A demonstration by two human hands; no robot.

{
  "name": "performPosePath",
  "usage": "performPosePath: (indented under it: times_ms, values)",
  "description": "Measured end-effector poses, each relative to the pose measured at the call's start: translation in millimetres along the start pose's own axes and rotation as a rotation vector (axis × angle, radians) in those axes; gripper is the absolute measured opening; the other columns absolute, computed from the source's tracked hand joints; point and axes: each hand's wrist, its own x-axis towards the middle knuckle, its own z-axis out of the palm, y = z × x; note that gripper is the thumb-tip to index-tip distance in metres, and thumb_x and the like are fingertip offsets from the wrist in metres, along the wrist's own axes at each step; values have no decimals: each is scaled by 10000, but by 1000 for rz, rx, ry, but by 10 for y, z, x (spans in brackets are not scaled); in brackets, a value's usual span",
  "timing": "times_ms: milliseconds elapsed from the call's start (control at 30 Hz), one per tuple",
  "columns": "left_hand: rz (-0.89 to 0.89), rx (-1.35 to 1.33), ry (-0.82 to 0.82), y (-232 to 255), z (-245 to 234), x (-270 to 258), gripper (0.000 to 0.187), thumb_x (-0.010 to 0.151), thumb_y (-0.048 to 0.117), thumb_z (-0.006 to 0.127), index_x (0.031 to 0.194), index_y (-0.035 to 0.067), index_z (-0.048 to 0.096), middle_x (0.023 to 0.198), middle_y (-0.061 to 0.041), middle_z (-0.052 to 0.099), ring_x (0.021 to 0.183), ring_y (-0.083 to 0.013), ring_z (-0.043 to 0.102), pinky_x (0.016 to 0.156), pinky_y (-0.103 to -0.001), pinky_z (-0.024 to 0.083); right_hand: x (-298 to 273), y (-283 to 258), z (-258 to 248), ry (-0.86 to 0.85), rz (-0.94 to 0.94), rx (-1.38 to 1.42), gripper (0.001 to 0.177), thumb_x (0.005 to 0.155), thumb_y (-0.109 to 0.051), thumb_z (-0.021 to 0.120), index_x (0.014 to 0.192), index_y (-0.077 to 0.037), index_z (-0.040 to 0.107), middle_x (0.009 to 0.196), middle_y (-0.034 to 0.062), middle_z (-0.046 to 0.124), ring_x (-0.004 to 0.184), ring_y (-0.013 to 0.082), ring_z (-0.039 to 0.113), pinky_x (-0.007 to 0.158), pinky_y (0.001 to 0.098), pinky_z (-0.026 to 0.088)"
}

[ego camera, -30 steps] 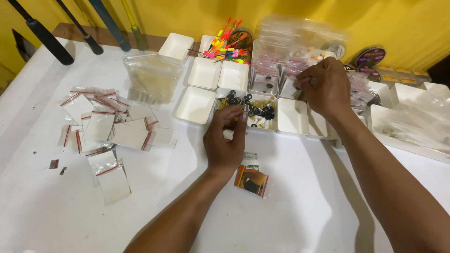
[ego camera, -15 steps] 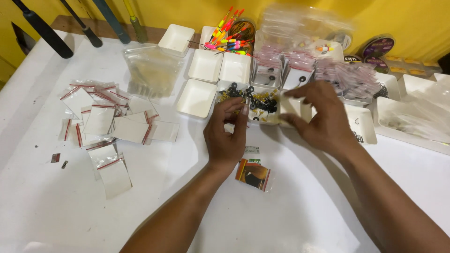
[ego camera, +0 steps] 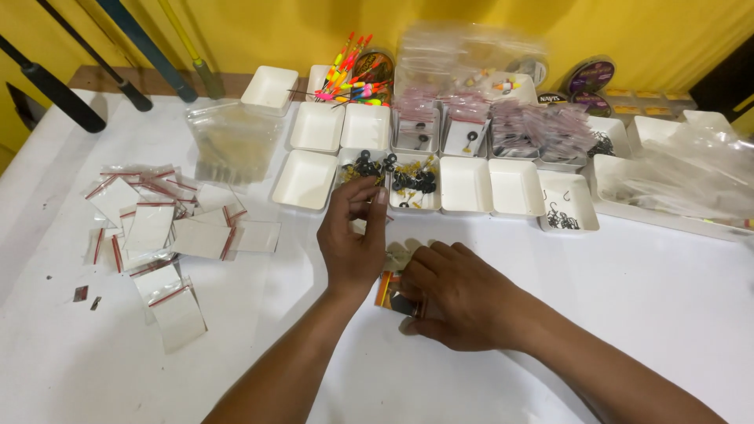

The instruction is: Picking up small fishing tackle components and placing them into small plastic bags for individual sale

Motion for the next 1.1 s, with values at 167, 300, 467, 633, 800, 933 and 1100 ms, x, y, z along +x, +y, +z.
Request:
performPosePath:
  times_ms: [167, 300, 467, 633, 800, 933, 1100]
  values:
    - [-20, 9, -14, 7, 2, 0, 253, 990, 264, 634, 1190, 110, 657, 1064, -82, 759, 744, -143, 738, 742, -269, 577, -51, -27, -7, 128, -102, -28, 274, 889, -297, 735, 1041, -123, 588, 942, 80, 584, 781, 311, 553, 666, 428, 427]
    - [115, 22, -7, -107, -4, 7, 186, 1037, 146, 654, 1208, 75, 636, 1051, -138, 753, 768, -243, 725, 717, -386, 603, -27, -71, -267, -29, 33, 108, 236, 890, -201, 692, 1050, -30, 718, 949, 157, 731, 918, 356, 718, 865, 479, 556]
    - [126, 6, -34, -96, 1, 6, 183, 1038, 145, 650, 1202, 69, 631, 1049, -137, 747, 776, -254, 725, 717, -402, 606, -88, 170, -242, 80, 233, 271, 273, 882, -144, 616, 1080, -25, 760, 919, 167, 778, 874, 349, 764, 839, 474, 594]
    - [215, -1, -123, -113, 0, -21, 213, 986, 215, 727, 1176, 125, 688, 1020, -66, 754, 820, -245, 746, 747, -374, 628, -128, 365, -207, 305, 328, 413, 275, 875, -110, 652, 1104, -2, 762, 907, 203, 775, 878, 377, 771, 814, 490, 601]
    - [443, 128, -432, -27, 55, -134, 518, 841, 479, 801, 1210, 142, 668, 1078, -71, 709, 959, -286, 724, 849, -419, 609, -113, 369, -308, 318, 381, 433, 212, 824, -45, 682, 1006, 6, 777, 771, 201, 753, 749, 390, 764, 746, 495, 610]
    - [407, 121, -507, -55, 43, -181, 499, 835, 407, 829, 1222, 135, 669, 1061, -100, 714, 941, -310, 722, 869, -436, 600, -124, 406, -323, 323, 393, 454, 200, 812, -51, 703, 990, -2, 780, 760, 196, 753, 736, 375, 765, 730, 493, 605]
    - [207, 49, -475, -91, 87, -156, 231, 969, 169, 719, 1200, 170, 714, 948, -55, 734, 847, -282, 732, 794, -403, 617, -145, 473, -213, 425, 405, 570, 206, 814, -3, 748, 1019, 0, 768, 726, 143, 721, 721, 259, 727, 755, 415, 598]
